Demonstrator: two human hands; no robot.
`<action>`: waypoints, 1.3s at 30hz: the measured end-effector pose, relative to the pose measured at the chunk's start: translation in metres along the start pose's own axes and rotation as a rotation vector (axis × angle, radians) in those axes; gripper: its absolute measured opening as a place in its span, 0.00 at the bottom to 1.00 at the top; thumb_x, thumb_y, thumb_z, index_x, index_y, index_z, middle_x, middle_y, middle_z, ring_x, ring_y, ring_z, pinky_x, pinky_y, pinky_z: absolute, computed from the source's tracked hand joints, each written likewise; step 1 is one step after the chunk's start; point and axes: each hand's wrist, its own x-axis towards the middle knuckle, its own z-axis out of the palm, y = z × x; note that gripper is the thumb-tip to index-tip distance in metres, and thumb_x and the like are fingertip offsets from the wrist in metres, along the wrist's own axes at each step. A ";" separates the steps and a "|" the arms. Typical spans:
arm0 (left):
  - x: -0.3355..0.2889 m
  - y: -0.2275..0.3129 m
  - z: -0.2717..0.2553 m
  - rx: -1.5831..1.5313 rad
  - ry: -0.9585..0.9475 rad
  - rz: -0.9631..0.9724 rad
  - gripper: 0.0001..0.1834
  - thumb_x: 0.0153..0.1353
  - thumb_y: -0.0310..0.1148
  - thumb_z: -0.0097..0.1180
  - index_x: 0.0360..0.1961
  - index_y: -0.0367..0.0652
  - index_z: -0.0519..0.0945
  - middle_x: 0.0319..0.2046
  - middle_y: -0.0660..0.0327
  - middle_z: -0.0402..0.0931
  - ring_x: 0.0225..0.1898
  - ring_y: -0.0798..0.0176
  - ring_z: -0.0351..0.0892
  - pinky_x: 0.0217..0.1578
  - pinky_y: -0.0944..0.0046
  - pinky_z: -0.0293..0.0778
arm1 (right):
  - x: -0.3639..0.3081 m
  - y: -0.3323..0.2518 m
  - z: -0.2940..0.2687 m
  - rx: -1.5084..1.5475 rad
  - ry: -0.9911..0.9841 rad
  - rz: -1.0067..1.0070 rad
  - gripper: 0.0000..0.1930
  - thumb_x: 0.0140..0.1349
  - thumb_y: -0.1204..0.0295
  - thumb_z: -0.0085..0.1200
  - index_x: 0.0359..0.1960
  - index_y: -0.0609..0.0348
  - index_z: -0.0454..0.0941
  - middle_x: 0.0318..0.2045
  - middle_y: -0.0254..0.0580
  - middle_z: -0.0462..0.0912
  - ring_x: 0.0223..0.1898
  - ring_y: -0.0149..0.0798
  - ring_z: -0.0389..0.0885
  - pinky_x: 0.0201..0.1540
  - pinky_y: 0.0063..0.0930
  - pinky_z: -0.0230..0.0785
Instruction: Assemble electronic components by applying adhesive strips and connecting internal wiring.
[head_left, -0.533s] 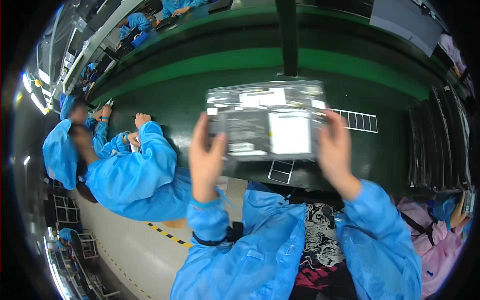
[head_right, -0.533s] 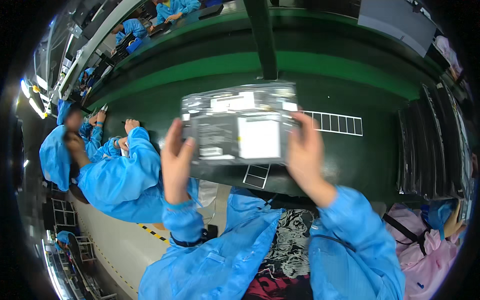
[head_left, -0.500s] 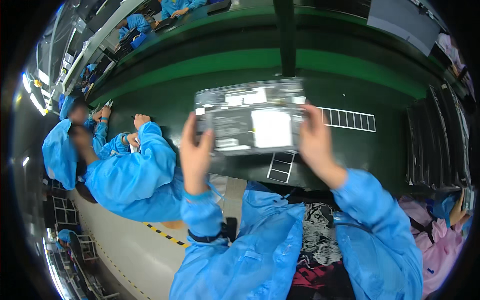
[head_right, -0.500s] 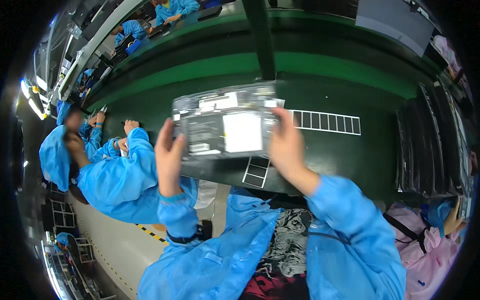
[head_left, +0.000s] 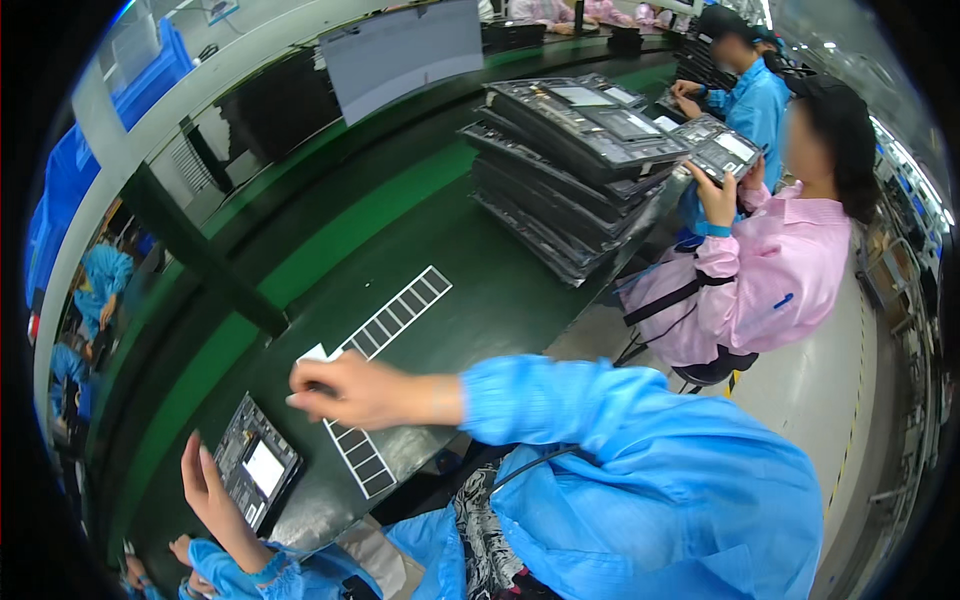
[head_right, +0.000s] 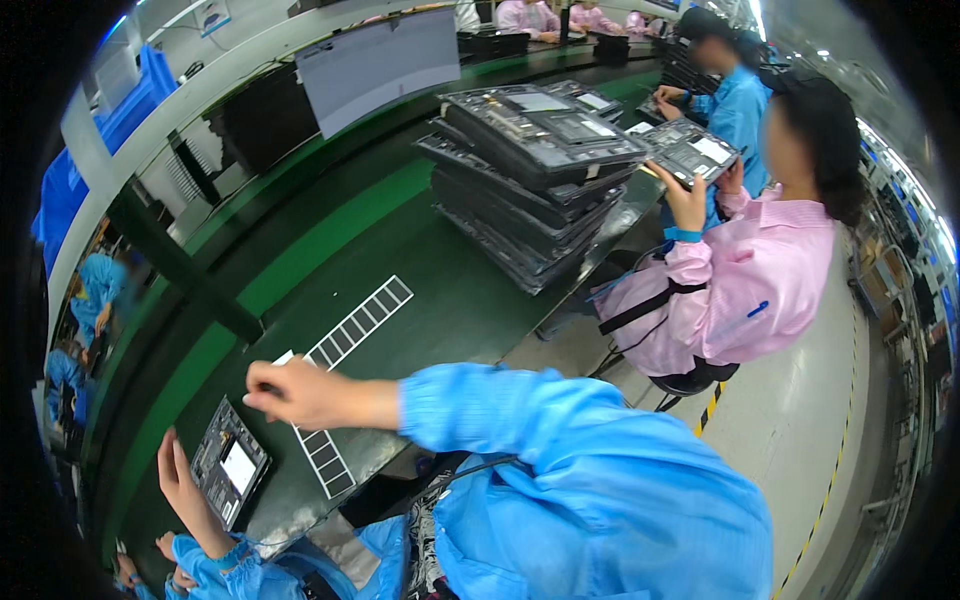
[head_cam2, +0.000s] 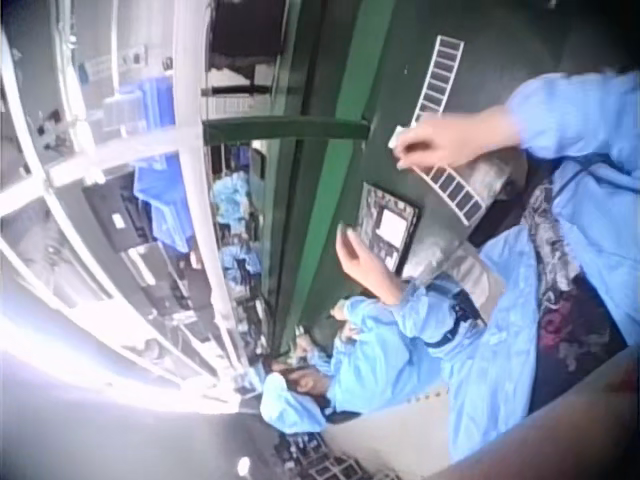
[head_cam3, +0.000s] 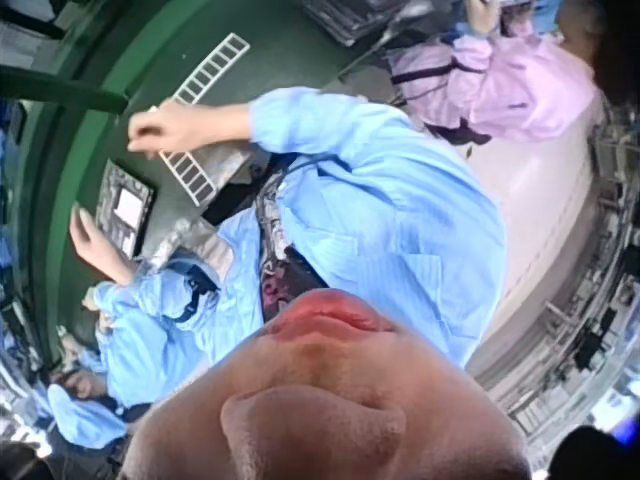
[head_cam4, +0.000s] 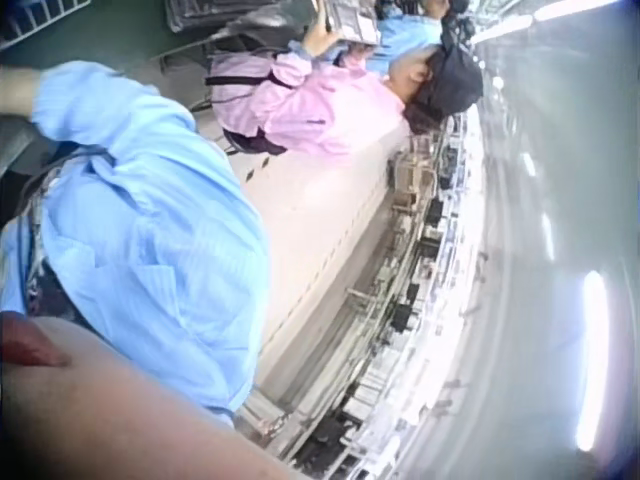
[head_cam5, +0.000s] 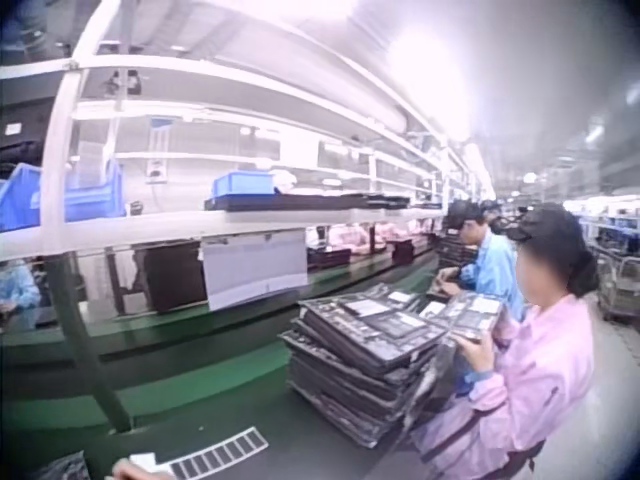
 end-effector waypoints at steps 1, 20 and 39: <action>-0.003 0.032 0.025 -0.158 -0.100 0.003 0.20 0.70 0.36 0.48 0.56 0.34 0.73 0.54 0.54 0.74 0.58 0.59 0.71 0.60 0.61 0.62 | -0.022 -0.024 -0.031 -0.118 0.046 -0.148 0.07 0.67 0.69 0.49 0.35 0.59 0.74 0.23 0.41 0.81 0.25 0.37 0.82 0.29 0.29 0.72; -0.048 0.278 0.423 -0.569 -0.725 -0.047 0.28 0.58 0.46 0.61 0.43 0.25 0.76 0.34 0.49 0.80 0.35 0.56 0.80 0.39 0.59 0.76 | -0.172 -0.082 -0.397 -0.720 1.045 0.388 0.16 0.56 0.69 0.55 0.44 0.62 0.81 0.28 0.40 0.81 0.31 0.33 0.77 0.37 0.26 0.68; -0.049 0.233 0.242 -1.177 -0.516 -0.129 0.19 0.65 0.35 0.48 0.52 0.33 0.73 0.48 0.51 0.78 0.50 0.50 0.78 0.54 0.47 0.71 | -0.115 -0.115 -0.156 -0.613 1.134 -0.257 0.16 0.63 0.71 0.54 0.49 0.70 0.77 0.36 0.38 0.80 0.35 0.27 0.76 0.41 0.20 0.69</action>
